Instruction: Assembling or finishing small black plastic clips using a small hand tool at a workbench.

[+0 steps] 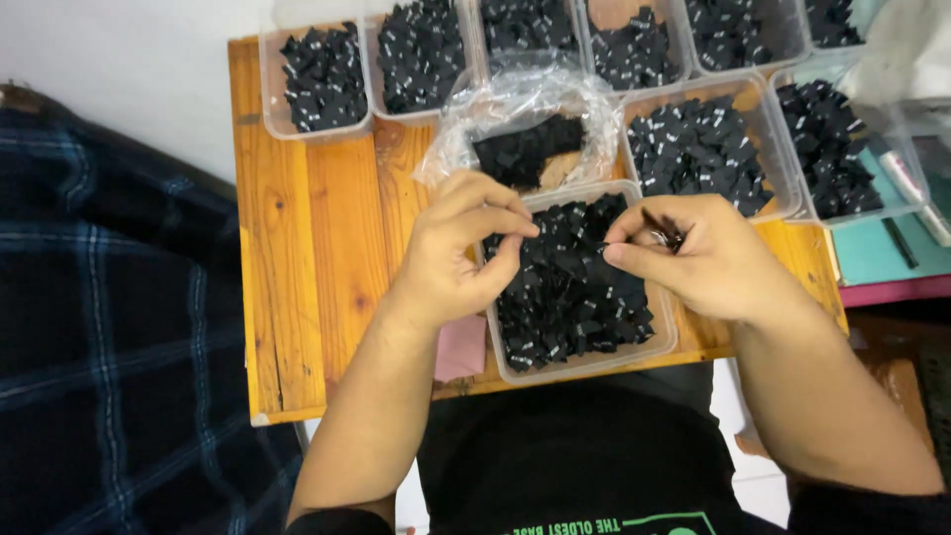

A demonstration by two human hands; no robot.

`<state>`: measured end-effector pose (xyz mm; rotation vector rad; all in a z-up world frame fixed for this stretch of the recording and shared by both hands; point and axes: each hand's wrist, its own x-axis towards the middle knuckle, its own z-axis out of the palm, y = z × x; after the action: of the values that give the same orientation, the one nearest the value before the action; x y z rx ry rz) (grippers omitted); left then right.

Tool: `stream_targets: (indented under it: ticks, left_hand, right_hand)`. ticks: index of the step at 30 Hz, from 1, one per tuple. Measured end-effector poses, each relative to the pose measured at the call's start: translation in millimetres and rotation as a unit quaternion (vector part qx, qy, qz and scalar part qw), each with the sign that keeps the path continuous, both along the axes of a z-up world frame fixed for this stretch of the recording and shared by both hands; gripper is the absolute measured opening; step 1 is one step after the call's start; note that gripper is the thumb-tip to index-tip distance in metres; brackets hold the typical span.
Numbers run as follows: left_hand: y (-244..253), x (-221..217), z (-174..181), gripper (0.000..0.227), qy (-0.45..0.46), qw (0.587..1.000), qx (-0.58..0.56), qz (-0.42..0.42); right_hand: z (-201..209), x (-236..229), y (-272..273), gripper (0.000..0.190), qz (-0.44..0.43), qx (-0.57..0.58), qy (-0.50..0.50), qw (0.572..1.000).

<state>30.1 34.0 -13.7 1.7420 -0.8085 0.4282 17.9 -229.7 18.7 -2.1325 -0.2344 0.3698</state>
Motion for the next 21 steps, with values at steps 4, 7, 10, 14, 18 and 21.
stream_targets:
  ticks: [4, 7, 10, 14, 18, 21]
  left_hand:
    - [-6, 5, -18, 0.009, 0.005, 0.998, -0.069, -0.009]
    - [-8, 3, -15, 0.009, 0.006, 0.997, -0.081, -0.014]
    - [-13, -1, -4, 0.007, 0.058, 0.991, -0.115, -0.019]
    - [-22, -7, 13, 0.013, 0.110, 0.985, -0.133, 0.000]
    - [-25, -8, 21, 0.008, 0.130, 0.983, -0.131, 0.020]
    - [-23, -9, 31, 0.006, 0.137, 0.982, -0.124, 0.026]
  right_hand:
    - [-23, 4, 4, 0.006, -0.047, 0.239, 0.035, 0.969]
    - [-31, 5, 8, 0.009, -0.065, 0.324, 0.063, 0.942]
    - [-30, 6, 14, 0.010, -0.064, 0.325, 0.045, 0.943]
    - [-31, 6, 21, 0.013, -0.073, 0.301, 0.036, 0.950]
    - [-30, 7, 25, 0.014, -0.077, 0.279, 0.027, 0.957]
    - [-17, 9, 30, 0.010, -0.068, 0.273, 0.019, 0.959]
